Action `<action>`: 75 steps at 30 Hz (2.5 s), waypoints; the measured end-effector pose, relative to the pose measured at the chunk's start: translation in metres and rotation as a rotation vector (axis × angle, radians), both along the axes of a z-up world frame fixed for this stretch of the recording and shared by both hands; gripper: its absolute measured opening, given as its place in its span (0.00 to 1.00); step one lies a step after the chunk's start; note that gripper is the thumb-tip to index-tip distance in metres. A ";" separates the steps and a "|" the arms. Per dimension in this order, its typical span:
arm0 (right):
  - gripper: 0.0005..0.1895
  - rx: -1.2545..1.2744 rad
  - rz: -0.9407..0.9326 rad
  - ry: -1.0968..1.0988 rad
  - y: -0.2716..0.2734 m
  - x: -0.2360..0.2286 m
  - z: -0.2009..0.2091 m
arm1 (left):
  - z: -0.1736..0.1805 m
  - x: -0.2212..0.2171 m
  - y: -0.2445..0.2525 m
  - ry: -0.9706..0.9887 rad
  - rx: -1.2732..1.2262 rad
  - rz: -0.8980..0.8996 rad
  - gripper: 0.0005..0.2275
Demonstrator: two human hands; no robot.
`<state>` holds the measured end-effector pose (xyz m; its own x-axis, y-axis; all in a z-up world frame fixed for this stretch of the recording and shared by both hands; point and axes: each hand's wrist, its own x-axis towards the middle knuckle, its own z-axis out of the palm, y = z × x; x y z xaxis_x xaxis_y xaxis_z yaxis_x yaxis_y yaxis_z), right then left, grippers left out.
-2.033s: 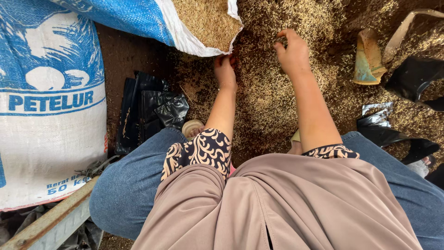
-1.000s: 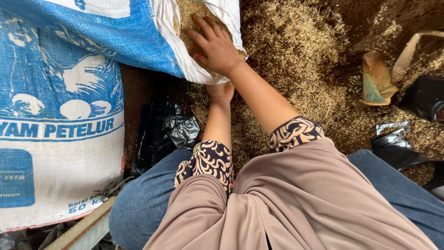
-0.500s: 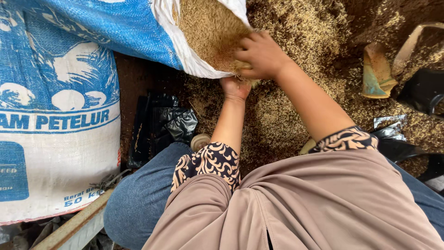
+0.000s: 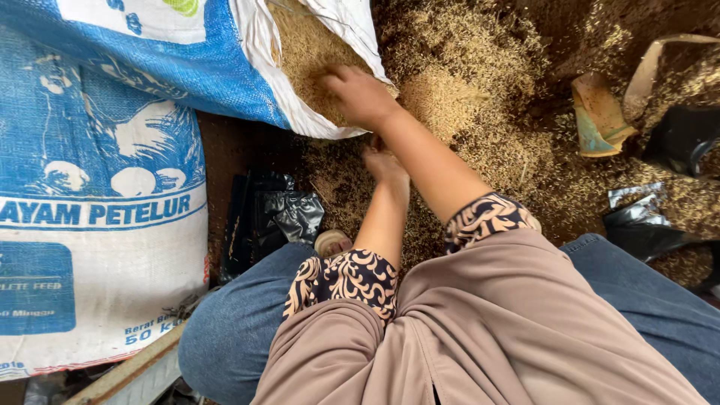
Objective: The person scoops grain from a large sack and pours it onto the floor using both hands. The person repeatedly reaches into the sack, lifts handfuls of grain, and spreads them on the ground.
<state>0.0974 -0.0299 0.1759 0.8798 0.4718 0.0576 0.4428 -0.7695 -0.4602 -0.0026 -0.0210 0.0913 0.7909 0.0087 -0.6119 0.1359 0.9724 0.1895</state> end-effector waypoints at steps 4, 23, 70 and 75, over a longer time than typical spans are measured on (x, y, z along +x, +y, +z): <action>0.37 -0.193 0.055 -0.047 0.007 0.015 -0.020 | -0.025 0.022 0.035 0.085 0.073 -0.008 0.31; 0.23 -0.217 -0.234 -0.031 -0.156 -0.084 -0.021 | -0.061 0.004 -0.040 -0.335 1.856 -0.718 0.24; 0.50 0.593 -0.963 0.784 -0.235 -0.058 -0.003 | -0.065 0.050 -0.016 -0.082 0.922 -0.672 0.32; 0.44 0.479 -0.800 0.628 -0.226 -0.063 0.008 | -0.024 0.030 -0.014 -0.161 0.933 -0.580 0.36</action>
